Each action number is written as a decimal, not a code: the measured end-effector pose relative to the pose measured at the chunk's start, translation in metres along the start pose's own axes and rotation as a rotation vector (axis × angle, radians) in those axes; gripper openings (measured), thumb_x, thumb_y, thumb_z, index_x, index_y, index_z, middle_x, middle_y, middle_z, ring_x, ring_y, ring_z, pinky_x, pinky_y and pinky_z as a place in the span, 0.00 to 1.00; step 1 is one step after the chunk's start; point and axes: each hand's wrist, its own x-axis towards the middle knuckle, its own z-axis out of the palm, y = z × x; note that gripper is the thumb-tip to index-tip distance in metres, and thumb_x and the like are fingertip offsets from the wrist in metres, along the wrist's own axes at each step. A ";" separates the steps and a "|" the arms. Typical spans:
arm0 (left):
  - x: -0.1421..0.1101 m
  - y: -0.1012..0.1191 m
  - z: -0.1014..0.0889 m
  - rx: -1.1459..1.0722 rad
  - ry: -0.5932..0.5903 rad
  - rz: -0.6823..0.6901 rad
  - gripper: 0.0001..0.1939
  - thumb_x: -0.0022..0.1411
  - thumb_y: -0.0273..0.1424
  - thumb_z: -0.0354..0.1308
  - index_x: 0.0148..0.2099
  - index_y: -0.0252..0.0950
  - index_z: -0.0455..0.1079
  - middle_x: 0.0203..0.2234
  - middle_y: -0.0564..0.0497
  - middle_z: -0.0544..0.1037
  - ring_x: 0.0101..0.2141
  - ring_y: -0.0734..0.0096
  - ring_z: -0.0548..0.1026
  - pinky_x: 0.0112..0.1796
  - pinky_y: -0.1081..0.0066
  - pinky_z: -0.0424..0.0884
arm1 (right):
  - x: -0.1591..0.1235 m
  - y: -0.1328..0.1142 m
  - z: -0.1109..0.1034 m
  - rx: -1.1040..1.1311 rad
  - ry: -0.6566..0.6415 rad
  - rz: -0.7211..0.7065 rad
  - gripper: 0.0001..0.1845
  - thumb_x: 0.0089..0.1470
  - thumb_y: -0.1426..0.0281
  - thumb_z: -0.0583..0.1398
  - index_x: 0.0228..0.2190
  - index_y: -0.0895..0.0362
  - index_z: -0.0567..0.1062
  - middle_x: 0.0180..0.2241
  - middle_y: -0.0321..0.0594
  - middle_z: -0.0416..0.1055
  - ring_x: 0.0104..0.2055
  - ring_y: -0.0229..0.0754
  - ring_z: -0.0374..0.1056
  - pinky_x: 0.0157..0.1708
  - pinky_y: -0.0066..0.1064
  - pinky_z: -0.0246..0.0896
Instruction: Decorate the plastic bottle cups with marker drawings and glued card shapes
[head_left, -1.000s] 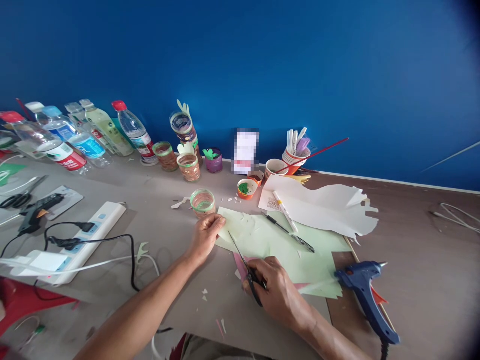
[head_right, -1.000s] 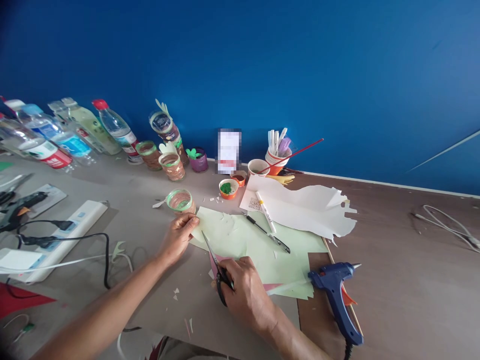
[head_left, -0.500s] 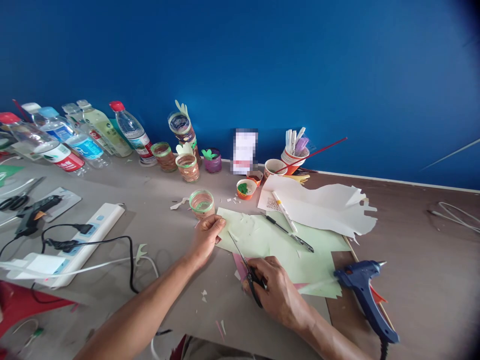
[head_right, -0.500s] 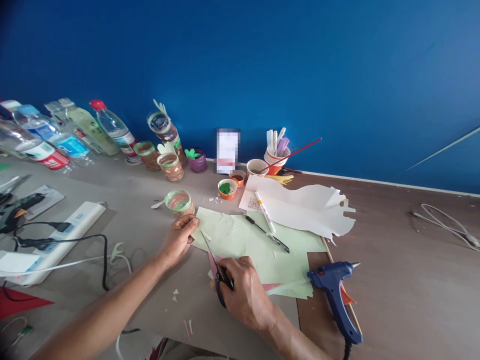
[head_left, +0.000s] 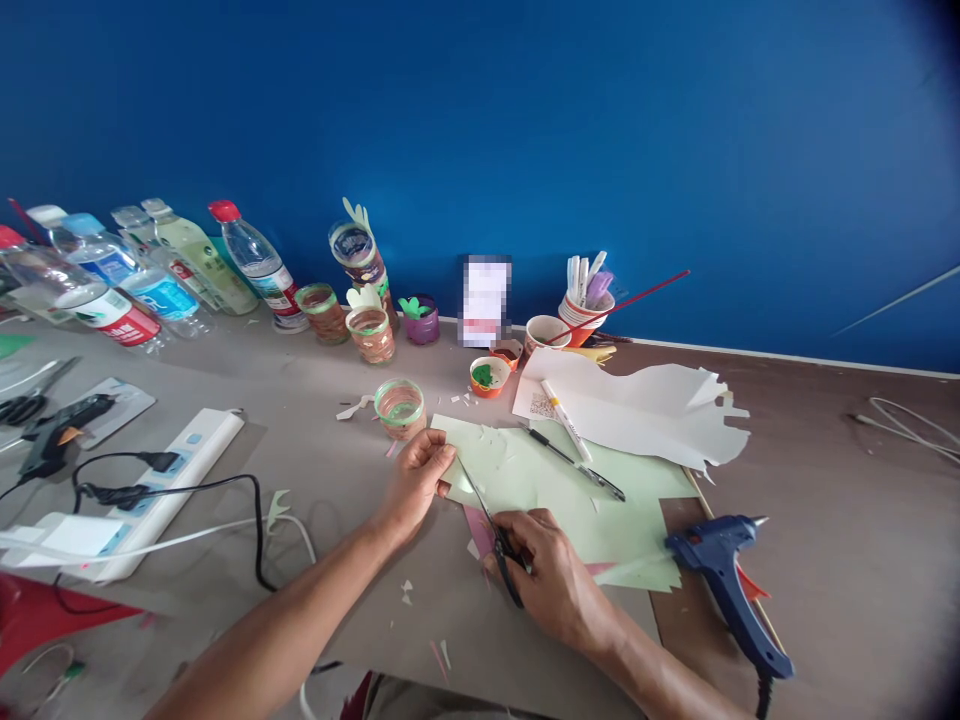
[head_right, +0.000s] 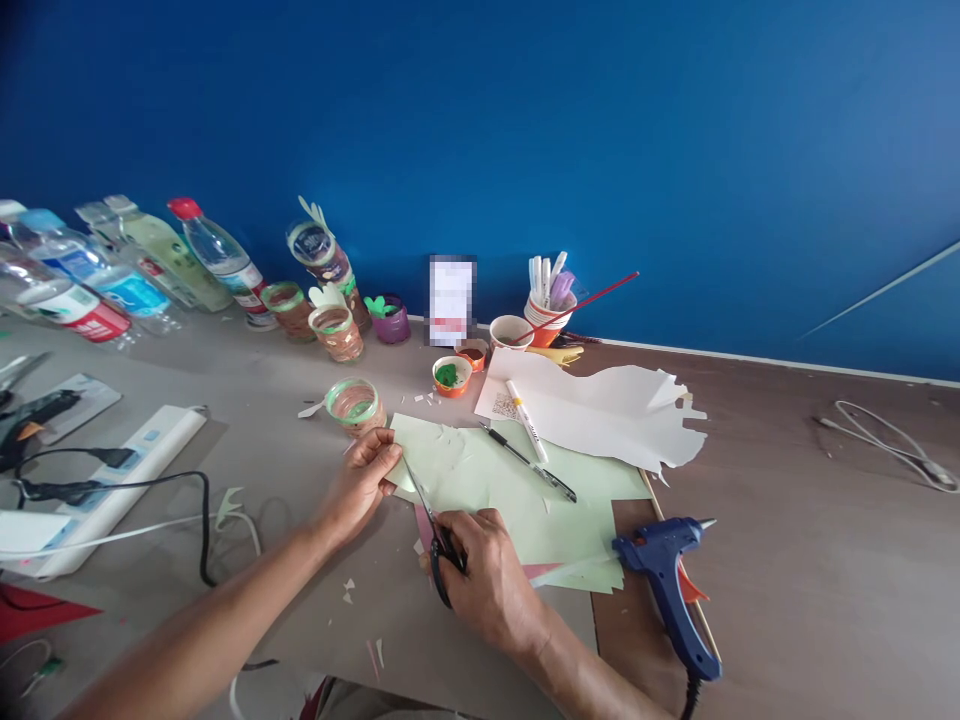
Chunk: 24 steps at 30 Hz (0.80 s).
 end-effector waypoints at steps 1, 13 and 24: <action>-0.001 0.000 0.001 -0.001 0.000 -0.001 0.20 0.48 0.44 0.69 0.33 0.36 0.68 0.19 0.60 0.68 0.19 0.82 0.63 0.17 0.81 0.58 | 0.000 0.000 0.000 0.002 0.001 0.001 0.14 0.49 0.75 0.62 0.40 0.60 0.78 0.28 0.41 0.76 0.34 0.45 0.69 0.39 0.35 0.64; -0.006 0.004 0.007 0.028 -0.027 -0.020 0.21 0.47 0.47 0.68 0.30 0.37 0.65 0.19 0.60 0.69 0.16 0.80 0.66 0.18 0.76 0.63 | 0.001 0.001 0.001 0.041 0.029 0.062 0.14 0.49 0.73 0.61 0.39 0.58 0.78 0.24 0.38 0.71 0.34 0.45 0.66 0.35 0.33 0.64; -0.007 0.000 0.002 -0.116 -0.139 -0.184 0.17 0.52 0.41 0.68 0.32 0.35 0.67 0.22 0.58 0.71 0.18 0.83 0.66 0.19 0.79 0.62 | 0.002 0.001 -0.007 0.145 -0.022 0.056 0.13 0.50 0.70 0.60 0.39 0.58 0.78 0.25 0.37 0.69 0.33 0.43 0.63 0.37 0.34 0.63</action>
